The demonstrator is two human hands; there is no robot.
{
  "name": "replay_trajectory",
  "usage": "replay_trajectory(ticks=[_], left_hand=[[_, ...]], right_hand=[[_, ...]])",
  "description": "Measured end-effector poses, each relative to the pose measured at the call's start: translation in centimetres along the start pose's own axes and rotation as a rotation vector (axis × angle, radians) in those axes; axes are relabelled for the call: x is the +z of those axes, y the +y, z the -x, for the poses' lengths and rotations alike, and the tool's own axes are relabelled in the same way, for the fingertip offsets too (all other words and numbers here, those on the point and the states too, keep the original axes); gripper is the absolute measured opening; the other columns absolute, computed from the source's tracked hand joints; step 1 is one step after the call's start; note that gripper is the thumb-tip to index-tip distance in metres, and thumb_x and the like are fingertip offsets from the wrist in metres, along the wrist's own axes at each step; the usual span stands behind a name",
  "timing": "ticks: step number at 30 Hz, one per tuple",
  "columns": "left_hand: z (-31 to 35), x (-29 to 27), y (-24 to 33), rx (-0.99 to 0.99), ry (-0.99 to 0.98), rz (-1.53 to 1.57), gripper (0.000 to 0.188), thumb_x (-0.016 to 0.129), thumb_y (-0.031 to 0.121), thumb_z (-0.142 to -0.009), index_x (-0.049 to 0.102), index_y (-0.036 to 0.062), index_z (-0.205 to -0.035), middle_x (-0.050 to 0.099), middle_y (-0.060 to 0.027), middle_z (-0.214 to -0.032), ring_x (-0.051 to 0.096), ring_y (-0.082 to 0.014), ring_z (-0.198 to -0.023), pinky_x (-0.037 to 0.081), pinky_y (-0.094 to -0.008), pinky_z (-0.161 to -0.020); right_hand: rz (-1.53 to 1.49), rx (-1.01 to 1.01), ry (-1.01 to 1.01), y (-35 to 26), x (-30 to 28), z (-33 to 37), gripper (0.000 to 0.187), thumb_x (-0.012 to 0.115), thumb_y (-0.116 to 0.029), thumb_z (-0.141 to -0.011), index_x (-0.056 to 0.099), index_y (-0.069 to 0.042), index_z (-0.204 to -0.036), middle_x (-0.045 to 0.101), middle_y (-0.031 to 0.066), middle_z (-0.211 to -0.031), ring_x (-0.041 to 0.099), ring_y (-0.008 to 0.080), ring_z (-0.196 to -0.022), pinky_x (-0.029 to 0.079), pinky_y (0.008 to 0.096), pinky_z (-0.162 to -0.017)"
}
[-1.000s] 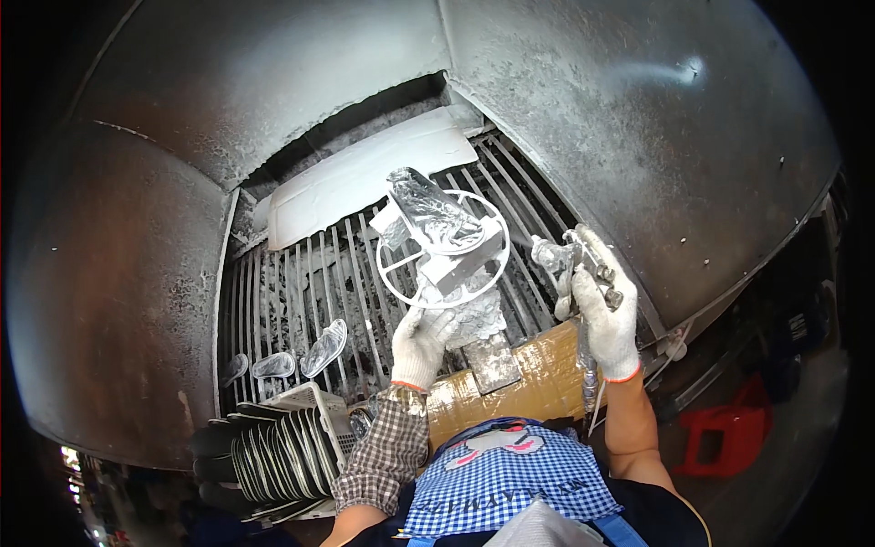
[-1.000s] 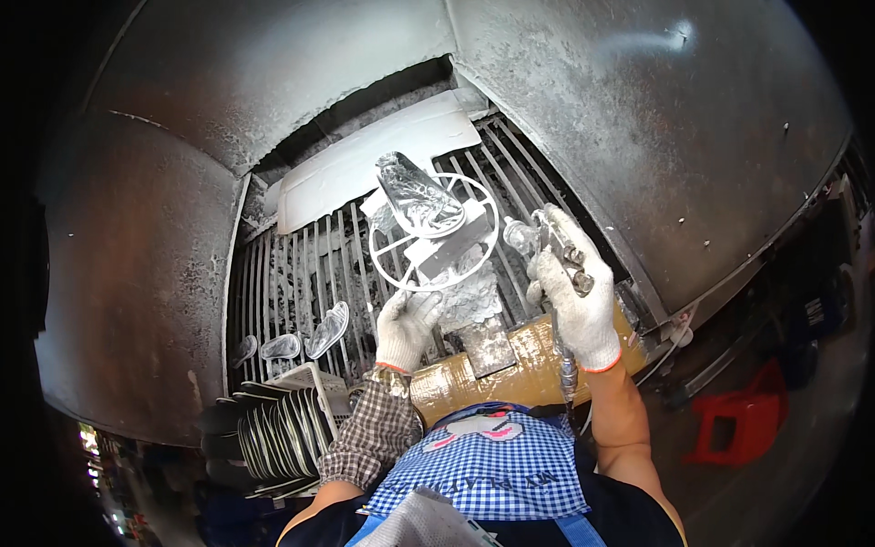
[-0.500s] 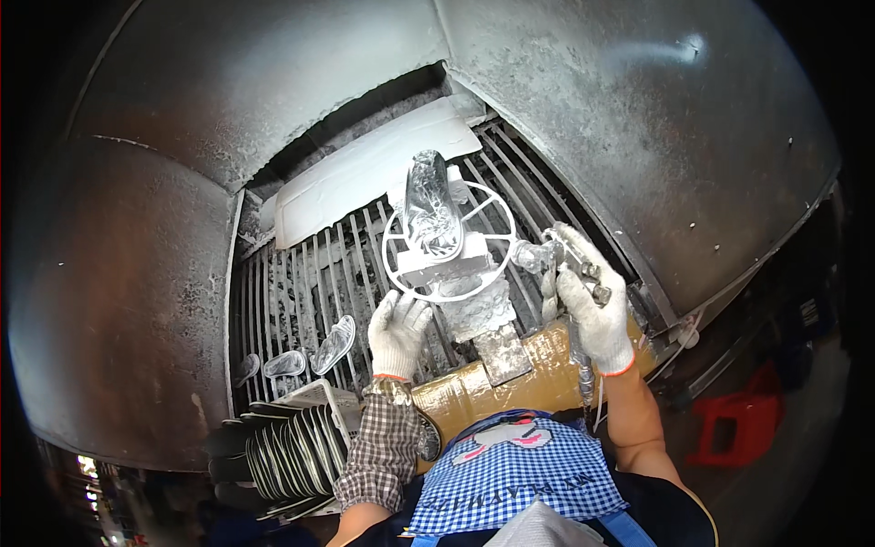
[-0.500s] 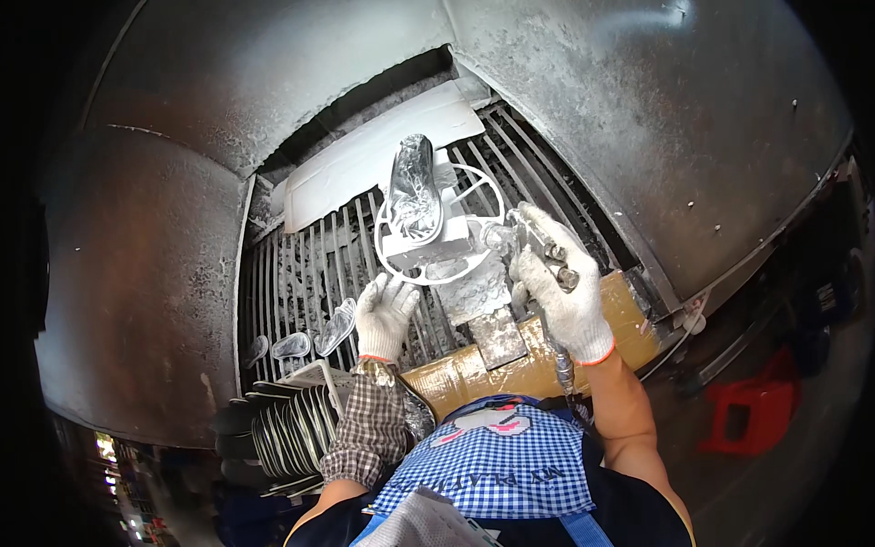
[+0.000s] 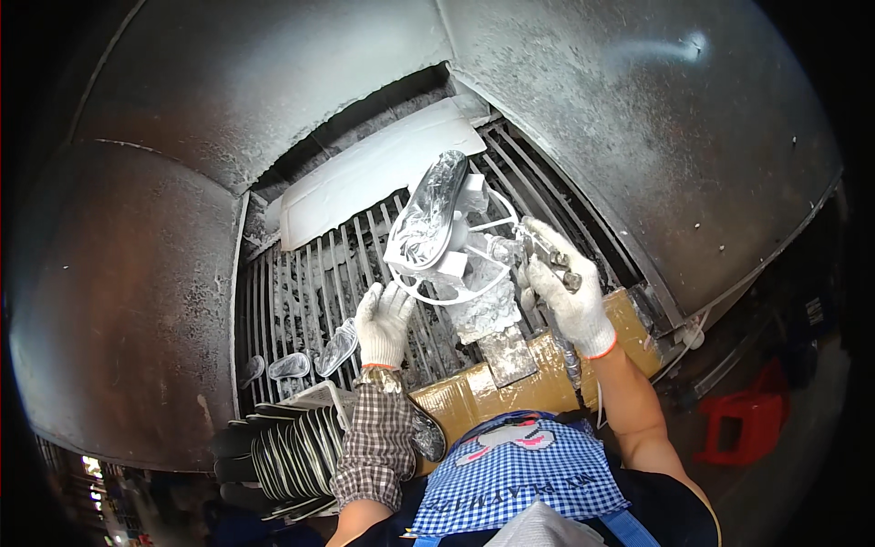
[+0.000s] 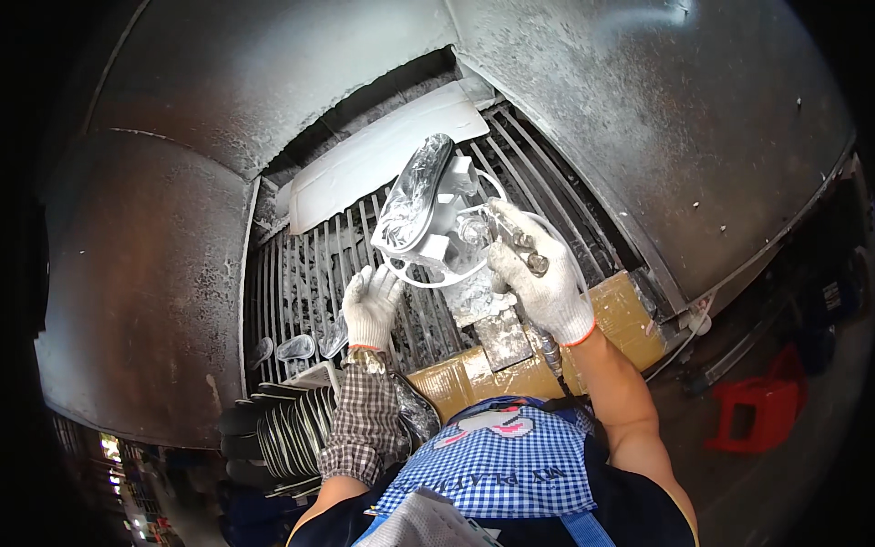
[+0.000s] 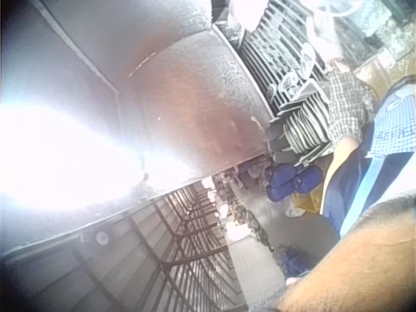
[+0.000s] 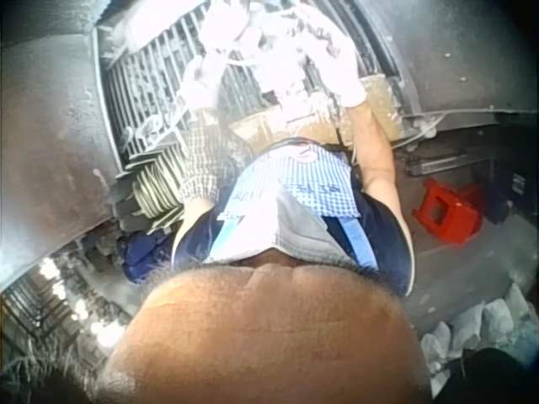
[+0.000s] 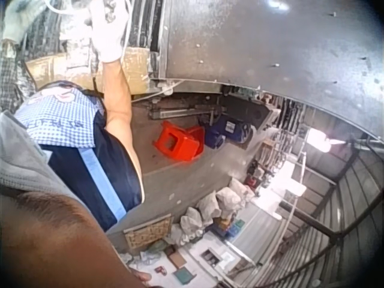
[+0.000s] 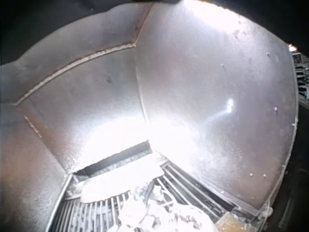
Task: The person repeatedly spray paints small black plastic parts white using a spray gun. They pick each part from a white basket, apply paint to both sides while rotating it, and place it on a metal grate to dry. The process is repeated for multiple parts throughout the clip.
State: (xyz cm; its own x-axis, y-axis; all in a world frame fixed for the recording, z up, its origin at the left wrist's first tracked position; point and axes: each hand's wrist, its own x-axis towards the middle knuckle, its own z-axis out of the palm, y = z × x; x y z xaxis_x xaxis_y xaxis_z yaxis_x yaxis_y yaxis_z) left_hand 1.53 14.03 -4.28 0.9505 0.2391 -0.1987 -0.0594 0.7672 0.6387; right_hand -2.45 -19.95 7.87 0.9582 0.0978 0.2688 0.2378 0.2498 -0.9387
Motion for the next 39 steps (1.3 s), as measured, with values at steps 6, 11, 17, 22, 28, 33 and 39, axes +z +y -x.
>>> replay_trajectory(ticks=[6,11,17,22,28,33,39], left_hand=[[-1.3,-0.2,0.6,0.016,0.000,-0.023,0.040,0.061,0.027,-0.105,0.054,0.0015,-0.135,0.057,-0.0276,-0.146,0.060,-0.0438,-0.132,0.052,-0.0581,-0.110],[-2.7,-0.8,0.9,0.052,0.033,-0.032,0.040,0.063,0.026,-0.102,0.055,-0.0005,-0.131,0.051,-0.0313,-0.152,0.055,-0.0474,-0.138,0.050,-0.0603,-0.113],[-4.4,-1.4,1.4,0.065,0.042,0.011,0.044,0.064,0.025,-0.102,0.052,-0.0016,-0.136,0.050,-0.0315,-0.153,0.057,-0.0478,-0.135,0.052,-0.0597,-0.111],[-3.8,-0.5,0.8,0.079,0.110,0.009,0.030,0.060,0.026,-0.106,0.059,0.0038,-0.126,0.065,-0.0210,-0.132,0.065,-0.0375,-0.119,0.055,-0.0491,-0.101],[0.9,2.4,-2.9,-0.029,0.165,-0.044,0.012,0.065,0.019,-0.101,0.063,0.0079,-0.103,0.070,-0.0123,-0.111,0.066,-0.0251,-0.101,0.056,-0.0404,-0.085],[4.5,1.7,-6.4,-0.157,-0.014,-0.005,0.040,0.058,0.023,-0.104,0.058,-0.0025,-0.134,0.064,-0.0256,-0.140,0.063,-0.0420,-0.127,0.057,-0.0526,-0.103],[5.6,3.0,-6.7,-0.186,-0.072,0.083,0.048,0.059,0.026,-0.106,0.055,-0.0039,-0.142,0.061,-0.0272,-0.144,0.060,-0.0428,-0.132,0.052,-0.0532,-0.111]], right_hand=[[0.028,-0.053,0.089,-0.2,0.8,-0.6,0.056,0.069,-0.012,-0.104,0.052,0.006,-0.154,0.069,0.0052,-0.101,0.064,0.0068,-0.071,0.053,0.0246,-0.066],[0.061,-0.041,-0.016,0.0,1.1,0.3,0.056,0.069,-0.013,-0.104,0.052,0.004,-0.155,0.074,0.0035,-0.100,0.062,0.0050,-0.072,0.053,0.0238,-0.066],[0.096,-0.114,0.099,0.2,1.6,-0.9,0.055,0.067,-0.010,-0.104,0.051,0.006,-0.155,0.075,0.0072,-0.109,0.061,0.0061,-0.073,0.053,0.0239,-0.067],[0.139,-0.138,0.103,0.1,1.6,-0.8,0.056,0.066,-0.008,-0.104,0.049,0.006,-0.156,0.073,0.0060,-0.102,0.061,0.0054,-0.074,0.052,0.0236,-0.067],[0.106,-0.132,0.148,-0.1,1.3,-1.3,0.056,0.065,-0.010,-0.107,0.047,0.006,-0.157,0.071,0.0036,-0.100,0.060,0.0048,-0.075,0.052,0.0229,-0.067],[0.117,-0.143,0.148,-0.1,0.9,-1.6,0.058,0.066,-0.019,-0.108,0.046,0.007,-0.156,0.067,0.0039,-0.093,0.060,0.0064,-0.072,0.051,0.0211,-0.066],[0.081,-0.144,0.167,-0.4,-0.2,-2.1,0.057,0.065,-0.018,-0.109,0.046,0.007,-0.156,0.067,0.0027,-0.095,0.058,0.0046,-0.073,0.050,0.0207,-0.065]])
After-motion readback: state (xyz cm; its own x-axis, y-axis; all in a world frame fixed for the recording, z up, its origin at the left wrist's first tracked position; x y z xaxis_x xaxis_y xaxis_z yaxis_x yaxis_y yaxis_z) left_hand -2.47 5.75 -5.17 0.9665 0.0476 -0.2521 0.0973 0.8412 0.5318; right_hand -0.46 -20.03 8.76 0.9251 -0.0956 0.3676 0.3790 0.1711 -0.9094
